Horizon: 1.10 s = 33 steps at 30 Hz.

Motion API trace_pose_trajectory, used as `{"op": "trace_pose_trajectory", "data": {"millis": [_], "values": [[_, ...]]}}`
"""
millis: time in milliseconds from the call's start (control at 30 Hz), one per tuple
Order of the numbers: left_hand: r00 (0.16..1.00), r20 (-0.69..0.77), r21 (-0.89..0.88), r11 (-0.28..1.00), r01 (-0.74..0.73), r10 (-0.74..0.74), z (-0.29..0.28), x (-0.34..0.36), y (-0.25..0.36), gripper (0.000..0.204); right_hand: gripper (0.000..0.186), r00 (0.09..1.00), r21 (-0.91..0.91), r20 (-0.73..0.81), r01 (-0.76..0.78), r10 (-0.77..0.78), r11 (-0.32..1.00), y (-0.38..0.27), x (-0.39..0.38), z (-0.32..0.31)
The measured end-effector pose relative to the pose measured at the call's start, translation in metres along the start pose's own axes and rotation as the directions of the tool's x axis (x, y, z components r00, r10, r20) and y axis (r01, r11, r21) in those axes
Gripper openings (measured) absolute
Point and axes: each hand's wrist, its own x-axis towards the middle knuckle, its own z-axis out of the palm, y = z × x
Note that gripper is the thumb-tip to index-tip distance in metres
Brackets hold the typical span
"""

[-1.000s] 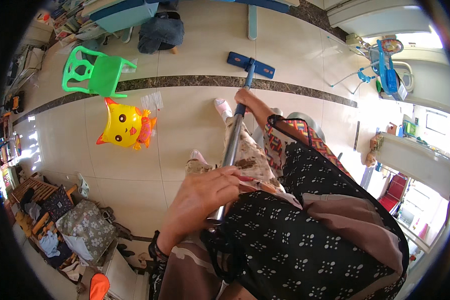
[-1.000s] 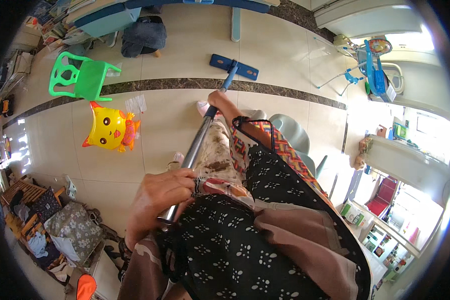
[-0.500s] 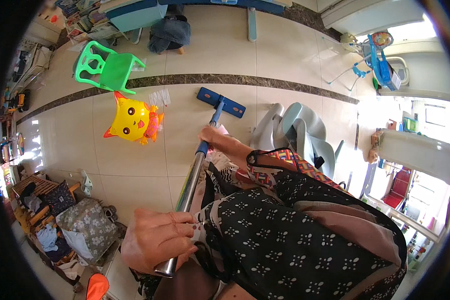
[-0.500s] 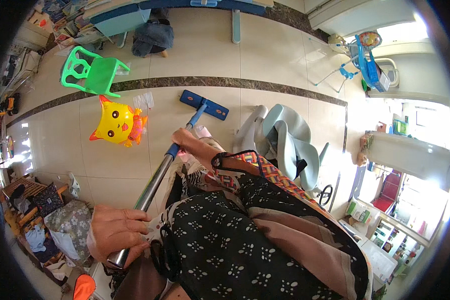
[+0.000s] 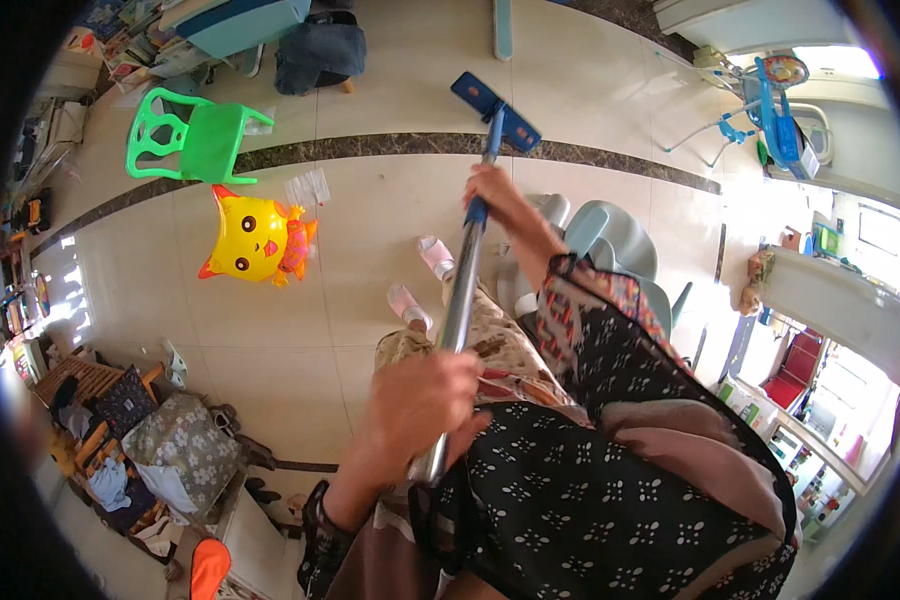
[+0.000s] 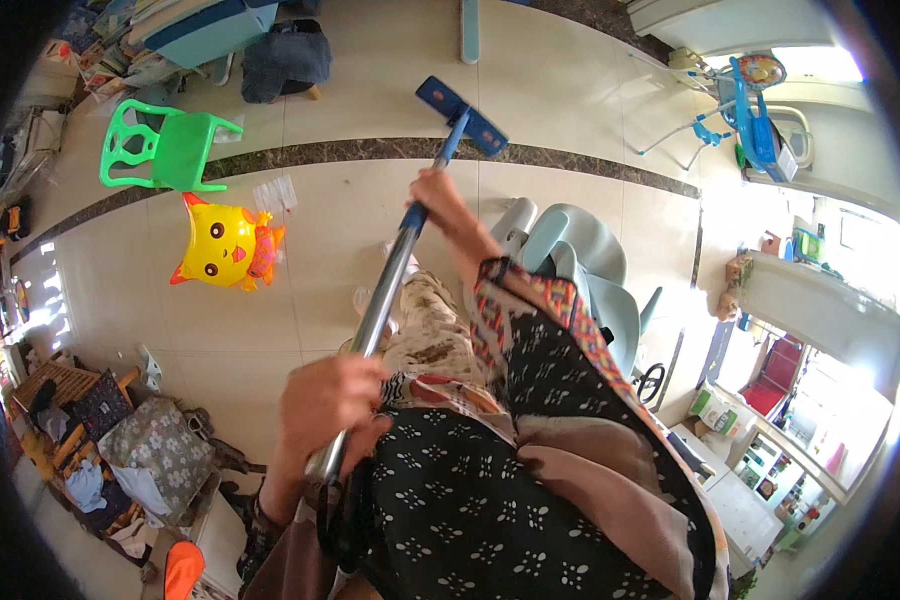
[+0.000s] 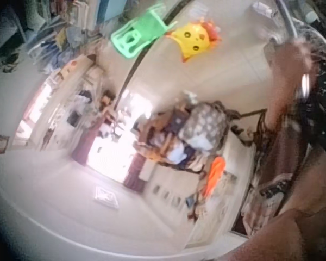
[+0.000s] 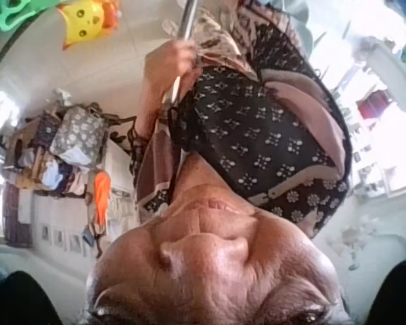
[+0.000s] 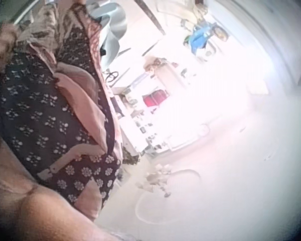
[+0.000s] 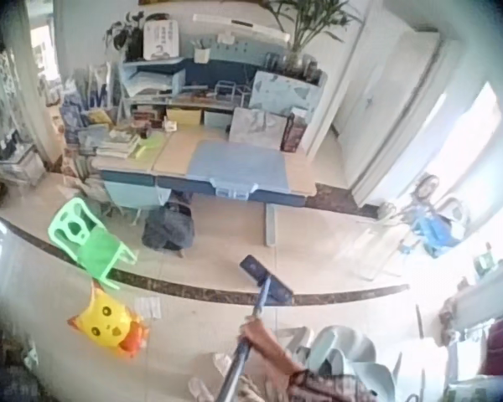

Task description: The person mops the tiled floor using a blue flat mop, moving through a living area and into a bathroom. They navigate around furniture and toys, then return to the living area to continue mopping.

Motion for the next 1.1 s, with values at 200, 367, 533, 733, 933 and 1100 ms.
{"op": "trace_pose_trajectory", "data": {"millis": [200, 367, 533, 733, 933, 1100], "values": [[0.965, -0.264, -0.344, 0.935, -0.083, -0.012, 0.057, 0.078, -0.110, 0.022, 0.026, 1.000, -0.167, 0.013, 0.016, -0.014, 0.986, -0.052, 0.174, -0.149], [0.947, -0.312, -0.368, 0.929, -0.050, -0.072, 0.032, 0.080, -0.114, 0.020, 0.023, 0.918, -0.927, -0.374, -0.370, 0.134, -0.057, -0.065, 0.242, -0.140], [0.942, -0.238, -0.227, 0.957, 0.183, -0.236, -0.008, 0.043, -0.052, 0.025, 0.015, 0.959, -0.785, -0.063, 0.122, 0.275, -0.607, 0.005, 0.107, 0.022], [0.976, -0.090, -0.138, 0.973, 0.184, -0.197, -0.063, 0.030, 0.038, 0.027, 0.012, 0.919, -0.633, 0.186, 0.382, 0.347, -0.674, 0.002, -0.029, 0.114], [0.995, 0.094, -0.085, 0.996, 0.032, -0.024, -0.072, 0.071, 0.064, 0.024, 0.013, 0.971, -0.727, -0.099, -0.221, 0.219, 0.651, -0.032, -0.086, 0.103], [0.998, -0.057, -0.154, 0.988, 0.014, -0.023, -0.057, 0.098, 0.074, 0.017, 0.013, 0.998, -0.862, 0.055, 0.046, 0.004, 0.505, -0.049, -0.069, 0.092]]}}
